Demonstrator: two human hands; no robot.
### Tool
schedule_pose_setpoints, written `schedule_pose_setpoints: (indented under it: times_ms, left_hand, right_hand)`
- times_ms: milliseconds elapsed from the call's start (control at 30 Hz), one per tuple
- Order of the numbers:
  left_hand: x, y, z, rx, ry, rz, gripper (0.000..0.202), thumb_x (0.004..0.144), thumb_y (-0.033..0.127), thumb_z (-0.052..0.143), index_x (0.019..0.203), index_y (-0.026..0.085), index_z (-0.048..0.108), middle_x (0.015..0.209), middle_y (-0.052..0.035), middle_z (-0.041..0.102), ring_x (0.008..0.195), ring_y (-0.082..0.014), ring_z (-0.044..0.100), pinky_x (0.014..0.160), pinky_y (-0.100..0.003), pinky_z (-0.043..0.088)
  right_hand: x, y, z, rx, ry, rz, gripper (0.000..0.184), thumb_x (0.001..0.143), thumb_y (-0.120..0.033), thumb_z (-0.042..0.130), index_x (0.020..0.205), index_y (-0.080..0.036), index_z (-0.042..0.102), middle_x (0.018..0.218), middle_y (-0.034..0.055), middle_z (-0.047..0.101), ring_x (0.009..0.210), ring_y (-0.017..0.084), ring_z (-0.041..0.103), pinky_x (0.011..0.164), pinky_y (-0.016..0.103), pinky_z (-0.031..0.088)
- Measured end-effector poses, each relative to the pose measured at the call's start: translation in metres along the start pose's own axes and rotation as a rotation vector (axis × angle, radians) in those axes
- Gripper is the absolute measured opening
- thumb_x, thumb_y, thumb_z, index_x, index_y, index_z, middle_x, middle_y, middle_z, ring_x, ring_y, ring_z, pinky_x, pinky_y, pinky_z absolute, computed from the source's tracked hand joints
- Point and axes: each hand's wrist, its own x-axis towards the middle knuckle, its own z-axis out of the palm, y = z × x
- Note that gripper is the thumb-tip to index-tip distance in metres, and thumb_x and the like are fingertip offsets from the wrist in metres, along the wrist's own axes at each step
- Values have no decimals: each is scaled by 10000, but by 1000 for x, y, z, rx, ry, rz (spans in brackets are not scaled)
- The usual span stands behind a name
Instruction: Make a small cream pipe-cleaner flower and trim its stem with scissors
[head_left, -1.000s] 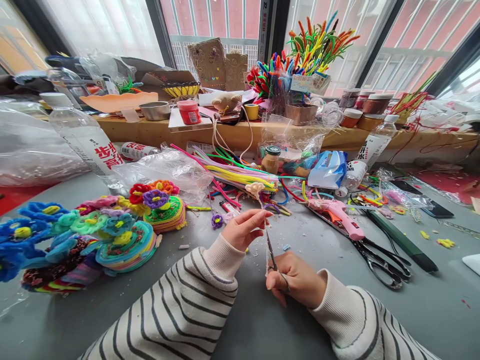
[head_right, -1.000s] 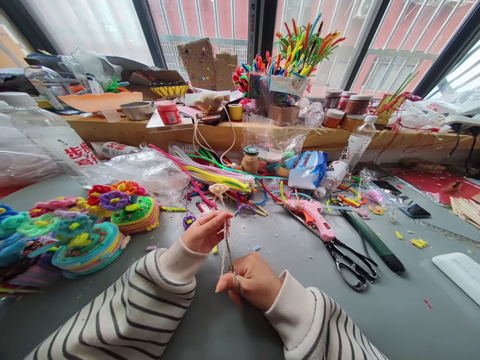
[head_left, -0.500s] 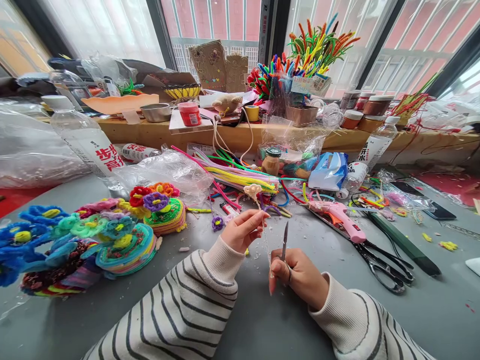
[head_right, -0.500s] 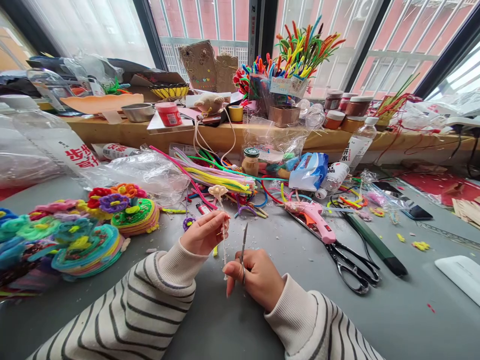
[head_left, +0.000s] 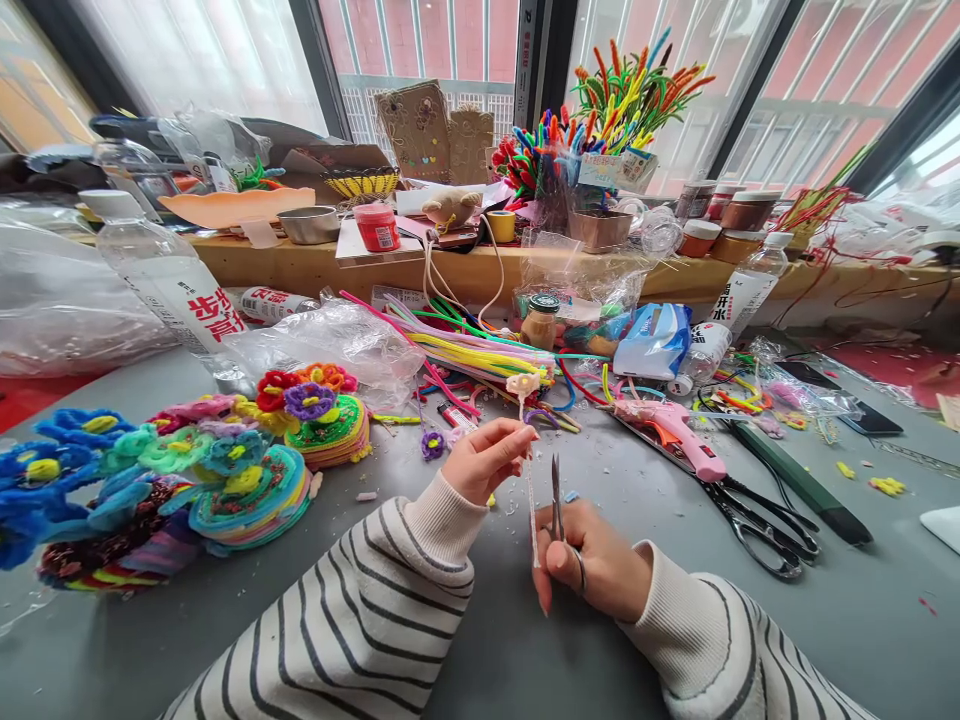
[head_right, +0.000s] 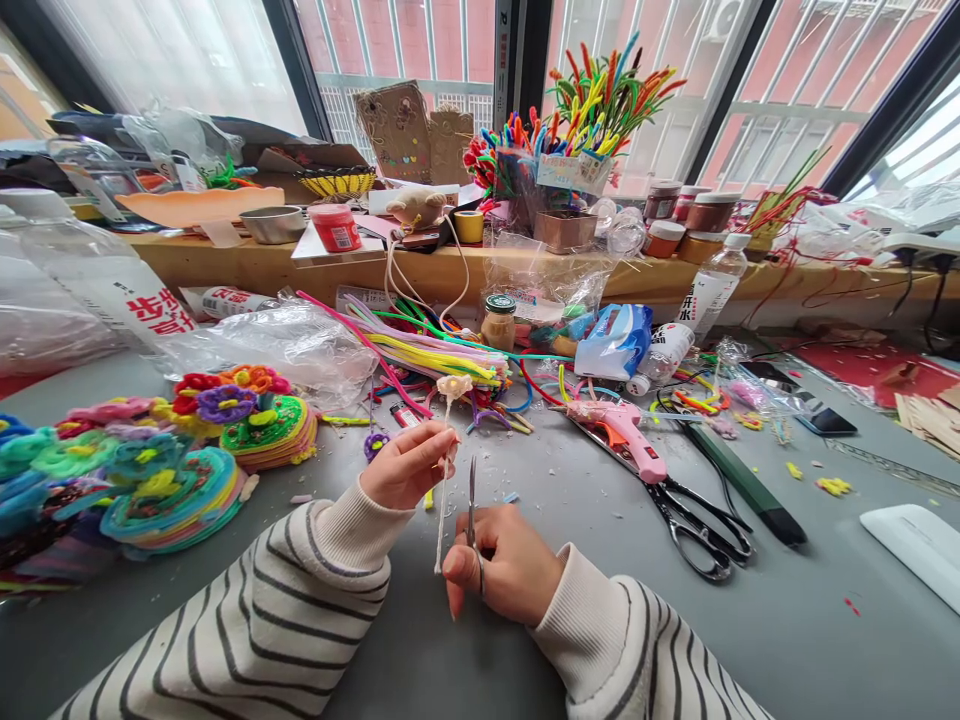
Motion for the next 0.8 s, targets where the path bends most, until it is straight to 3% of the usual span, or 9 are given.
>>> schedule_pose_setpoints:
  times_ms: [333, 800]
  left_hand:
    - [-2, 1, 1, 31, -44, -61, 322, 404, 362, 745, 528, 135, 554, 505, 47, 526, 432, -18, 442, 450, -154, 333]
    - [-1, 0, -1, 79, -36, -49, 337, 426, 389, 731, 546, 138, 541, 517, 47, 522, 463, -25, 439, 477, -165, 324]
  right_hand:
    - [-1, -2, -2, -14, -141, 2, 772, 707, -716, 155, 527, -97, 580, 551, 14, 464, 515, 82, 417, 513, 214, 318]
    - [0, 6, 0, 20, -85, 44, 713, 718, -688, 262, 369, -115, 504, 444, -3, 426, 453, 69, 414, 474, 202, 322]
